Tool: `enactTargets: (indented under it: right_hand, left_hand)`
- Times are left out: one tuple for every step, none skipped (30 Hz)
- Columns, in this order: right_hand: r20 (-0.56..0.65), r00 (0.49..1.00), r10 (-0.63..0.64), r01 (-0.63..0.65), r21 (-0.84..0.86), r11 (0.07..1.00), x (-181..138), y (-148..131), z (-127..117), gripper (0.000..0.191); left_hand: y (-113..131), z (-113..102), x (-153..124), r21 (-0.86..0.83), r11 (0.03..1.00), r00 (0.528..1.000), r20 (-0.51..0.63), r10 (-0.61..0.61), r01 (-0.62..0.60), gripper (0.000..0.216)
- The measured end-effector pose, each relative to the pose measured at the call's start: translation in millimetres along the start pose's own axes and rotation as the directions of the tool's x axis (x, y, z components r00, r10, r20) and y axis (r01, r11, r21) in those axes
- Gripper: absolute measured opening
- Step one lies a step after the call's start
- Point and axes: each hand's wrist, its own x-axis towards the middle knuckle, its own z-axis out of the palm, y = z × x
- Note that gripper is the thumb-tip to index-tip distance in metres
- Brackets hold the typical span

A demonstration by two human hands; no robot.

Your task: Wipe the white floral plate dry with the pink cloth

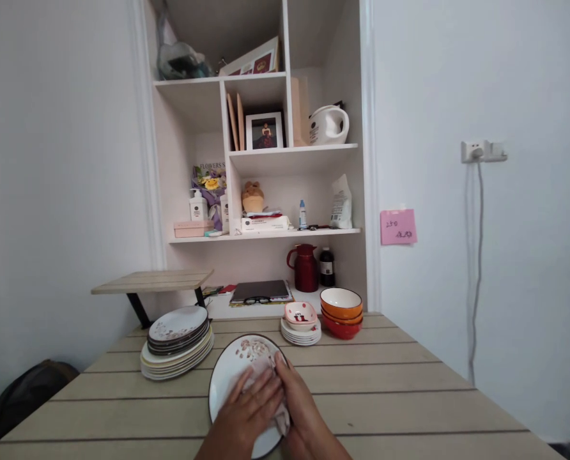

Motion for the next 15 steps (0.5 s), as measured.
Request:
enactTargets:
  right_hand:
    - [0.001,1.0,0.0,0.0,-0.013,1.0,-0.6,2.9,0.4,0.046]
    - [0.009,1.0,0.001,-0.001,-0.016,1.0,-1.0,5.4,0.6,0.046]
    - [0.019,1.0,0.001,0.0,-0.009,1.0,-1.4,7.4,0.9,0.047]
    - [0.027,1.0,-0.004,0.004,0.0,1.0,-1.7,8.9,1.2,0.047]
    - [0.035,0.999,-0.007,0.006,0.007,1.0,-1.8,10.1,1.8,0.049]
    - [0.046,0.999,-0.008,0.008,0.01,1.0,-1.8,10.9,2.5,0.05]
    - [0.061,0.998,-0.008,0.007,0.012,1.0,-1.7,11.4,3.3,0.052]
    - [0.077,0.997,-0.012,0.011,0.016,1.0,-1.4,11.4,4.2,0.054]
    - [0.09,0.996,-0.022,0.02,0.023,1.0,-1.1,11.0,5.0,0.055]
    - [0.097,0.995,-0.032,0.029,0.032,0.999,-0.7,10.0,5.5,0.055]
    - [0.091,0.995,-0.04,0.036,0.042,0.998,-0.2,8.4,5.5,0.056]
    - [0.076,0.996,-0.043,0.039,0.051,0.998,0.6,6.1,4.9,0.058]
    - [0.056,0.998,-0.041,0.037,0.057,0.998,1.6,3.3,3.6,0.06]
    - [0.039,0.998,-0.039,0.037,0.063,0.997,3.0,-0.2,1.6,0.062]
    - [0.025,0.999,-0.04,0.038,0.071,0.997,4.6,-4.1,-1.0,0.063]
  left_hand:
    - [-0.8,-4.2,0.9,0.006,1.0,0.999,0.027,-0.019,0.018,0.048]
    - [-1.5,-7.7,1.4,0.017,0.998,0.997,0.046,-0.054,0.053,0.049]
    - [-2.0,-10.0,1.6,0.031,0.994,0.993,0.054,-0.102,0.1,0.05]
    - [-2.5,-10.9,1.4,0.048,0.987,0.986,0.055,-0.155,0.152,0.052]
    - [-3.0,-10.3,0.8,0.068,0.976,0.977,0.048,-0.209,0.206,0.053]
    - [-3.7,-8.5,-0.2,0.088,0.964,0.966,0.037,-0.257,0.253,0.054]
    - [-4.5,-5.6,-1.6,0.109,0.952,0.957,0.031,-0.289,0.285,0.055]
    - [-5.5,-2.1,-3.1,0.132,0.944,0.951,0.024,-0.309,0.304,0.056]
    - [-6.6,1.8,-4.8,0.157,0.934,0.945,0.013,-0.328,0.322,0.056]
    - [-7.6,5.7,-6.4,0.184,0.921,0.937,-0.003,-0.349,0.344,0.056]
    - [-8.3,9.4,-8.0,0.212,0.905,0.928,-0.026,-0.372,0.369,0.056]
    - [-8.7,12.7,-9.3,0.236,0.888,0.917,-0.05,-0.396,0.396,0.056]
    - [-8.5,15.6,-10.3,0.252,0.874,0.908,-0.073,-0.412,0.416,0.055]
    - [-7.6,17.9,-11.0,0.257,0.866,0.903,-0.085,-0.421,0.428,0.055]
    - [-6.1,19.5,-11.3,0.252,0.869,0.904,-0.082,-0.42,0.427,0.055]
